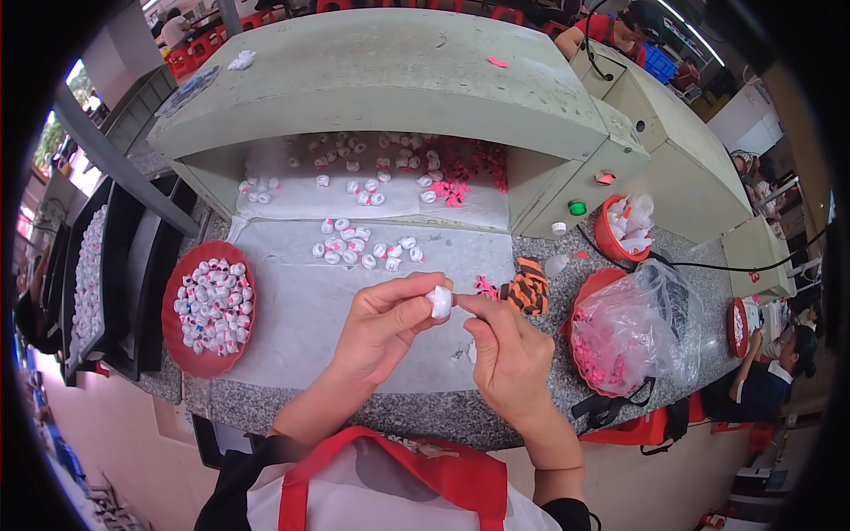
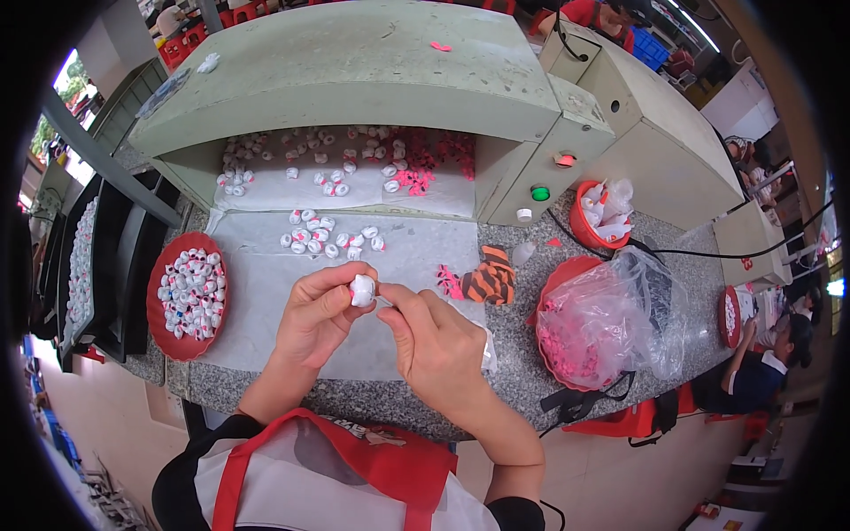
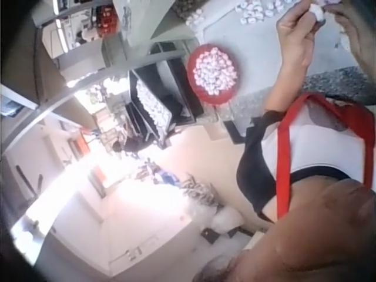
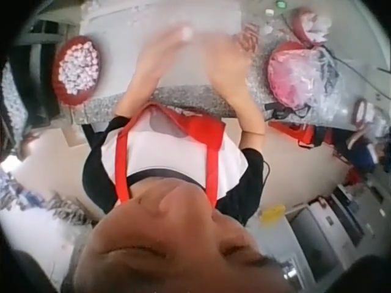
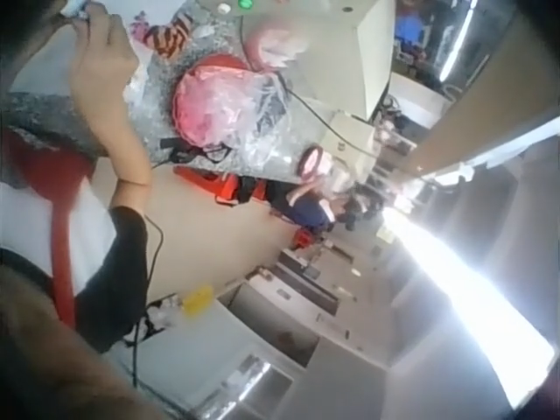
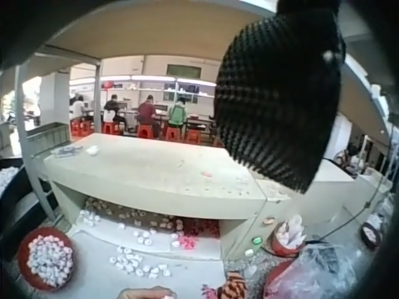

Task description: Applying glue to toy components and assembling small character figurines on a factory line.

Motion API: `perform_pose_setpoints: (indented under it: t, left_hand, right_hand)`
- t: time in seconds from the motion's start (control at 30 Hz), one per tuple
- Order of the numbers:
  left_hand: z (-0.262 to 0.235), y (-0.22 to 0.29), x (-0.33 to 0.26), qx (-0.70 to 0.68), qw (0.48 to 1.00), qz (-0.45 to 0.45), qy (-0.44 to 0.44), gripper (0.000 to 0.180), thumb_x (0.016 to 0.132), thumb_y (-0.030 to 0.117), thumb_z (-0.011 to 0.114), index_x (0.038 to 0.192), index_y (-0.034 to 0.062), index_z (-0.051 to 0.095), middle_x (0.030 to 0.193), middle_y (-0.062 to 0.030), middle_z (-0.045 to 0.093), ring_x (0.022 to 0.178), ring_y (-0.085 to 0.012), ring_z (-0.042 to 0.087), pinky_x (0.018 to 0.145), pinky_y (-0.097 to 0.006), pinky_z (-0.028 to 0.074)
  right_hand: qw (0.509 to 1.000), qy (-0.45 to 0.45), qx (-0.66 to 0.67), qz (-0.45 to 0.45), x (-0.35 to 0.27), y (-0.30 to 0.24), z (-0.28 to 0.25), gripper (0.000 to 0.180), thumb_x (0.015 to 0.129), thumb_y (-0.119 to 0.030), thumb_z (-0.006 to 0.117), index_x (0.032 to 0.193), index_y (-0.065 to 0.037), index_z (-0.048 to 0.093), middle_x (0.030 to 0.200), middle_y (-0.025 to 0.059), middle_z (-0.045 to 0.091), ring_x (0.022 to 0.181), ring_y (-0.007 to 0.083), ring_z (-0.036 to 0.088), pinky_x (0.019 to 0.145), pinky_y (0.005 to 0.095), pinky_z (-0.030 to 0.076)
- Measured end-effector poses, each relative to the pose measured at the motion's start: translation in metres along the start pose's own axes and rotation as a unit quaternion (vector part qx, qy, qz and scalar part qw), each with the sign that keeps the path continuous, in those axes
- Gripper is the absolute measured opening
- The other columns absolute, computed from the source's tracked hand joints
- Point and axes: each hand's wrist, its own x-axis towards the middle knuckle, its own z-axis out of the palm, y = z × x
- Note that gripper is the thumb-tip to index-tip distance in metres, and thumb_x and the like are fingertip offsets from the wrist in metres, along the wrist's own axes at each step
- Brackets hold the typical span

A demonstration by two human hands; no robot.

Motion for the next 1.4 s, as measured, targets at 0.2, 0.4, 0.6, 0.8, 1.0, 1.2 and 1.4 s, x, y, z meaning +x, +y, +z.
perform_pose_setpoints:
  t: [0.2, 0.4, 0.6, 0.8, 1.0, 1.2, 1.4]
  left_hand:
    - [-0.0002, -0.0016, -0.0001, 0.006, 1.000, -0.017, 0.022, 0.031, 0.079, 0.006, 0.057, 0.108, -0.0034, 0.053, 0.105, -0.0153, 0.056, 0.096, -0.0248, 0.056, 0.080, -0.032, 0.048]
    - [0.0011, -0.0031, -0.0023, 0.014, 1.000, -0.021, 0.007, 0.032, 0.079, 0.008, 0.057, 0.108, -0.0039, 0.053, 0.105, -0.0161, 0.055, 0.097, -0.0261, 0.055, 0.082, -0.034, 0.046]
    - [0.0006, -0.0050, -0.0028, 0.004, 1.000, -0.018, -0.005, 0.032, 0.080, 0.010, 0.057, 0.108, -0.0047, 0.052, 0.106, -0.0161, 0.054, 0.097, -0.0262, 0.054, 0.083, -0.035, 0.045]
    - [0.0017, -0.0059, -0.0030, 0.009, 1.000, -0.015, -0.008, 0.031, 0.080, 0.010, 0.057, 0.107, -0.0031, 0.054, 0.106, -0.0163, 0.054, 0.097, -0.0258, 0.054, 0.084, -0.035, 0.044]
    - [0.0030, -0.0061, -0.0029, 0.014, 1.000, -0.006, -0.008, 0.029, 0.080, 0.009, 0.056, 0.106, -0.0016, 0.055, 0.106, -0.0162, 0.053, 0.096, -0.0260, 0.054, 0.082, -0.034, 0.045]
    - [-0.0003, -0.0049, -0.0035, 0.019, 1.000, -0.001, -0.016, 0.028, 0.080, 0.009, 0.056, 0.107, -0.0008, 0.055, 0.107, -0.0165, 0.053, 0.097, -0.0264, 0.054, 0.082, -0.034, 0.045]
    - [0.0009, -0.0071, -0.0019, -0.024, 0.999, -0.001, -0.033, 0.027, 0.081, 0.002, 0.053, 0.107, -0.0042, 0.054, 0.108, -0.0152, 0.054, 0.095, -0.0200, 0.054, 0.082, -0.031, 0.044]
  right_hand:
    - [1.000, -0.016, -0.009, 0.015, -0.0020, -0.0021, 0.0028, 0.028, 0.076, -0.031, 0.062, 0.079, -0.004, 0.052, 0.057, 0.0034, 0.052, 0.045, 0.0190, 0.052, 0.041, 0.0292, 0.041]
    - [0.995, -0.055, -0.069, 0.034, 0.0012, -0.0035, 0.0041, 0.045, 0.067, -0.046, 0.065, 0.068, -0.006, 0.043, 0.051, 0.0017, 0.048, 0.040, 0.0157, 0.051, 0.035, 0.0277, 0.038]
    - [0.993, -0.074, -0.090, 0.021, 0.0000, -0.0021, 0.0056, 0.045, 0.072, -0.047, 0.060, 0.067, -0.006, 0.043, 0.050, 0.0031, 0.048, 0.039, 0.0159, 0.051, 0.032, 0.0277, 0.037]
    - [0.991, -0.075, -0.112, 0.011, -0.0014, -0.0039, 0.0037, 0.045, 0.074, -0.048, 0.056, 0.066, -0.006, 0.043, 0.050, 0.0050, 0.048, 0.039, 0.0184, 0.051, 0.031, 0.0298, 0.036]
    - [0.989, -0.074, -0.126, 0.007, -0.0008, -0.0037, 0.0014, 0.044, 0.074, -0.048, 0.056, 0.066, -0.006, 0.043, 0.050, 0.0050, 0.047, 0.039, 0.0190, 0.051, 0.031, 0.0300, 0.037]
    - [0.989, -0.071, -0.132, 0.001, 0.0005, -0.0041, 0.0037, 0.045, 0.074, -0.048, 0.056, 0.065, -0.007, 0.043, 0.049, 0.0045, 0.045, 0.039, 0.0188, 0.052, 0.031, 0.0298, 0.037]
    - [0.989, -0.067, -0.135, 0.002, -0.0007, -0.0039, 0.0014, 0.043, 0.075, -0.047, 0.056, 0.066, -0.006, 0.044, 0.049, 0.0043, 0.045, 0.040, 0.0188, 0.052, 0.032, 0.0294, 0.038]
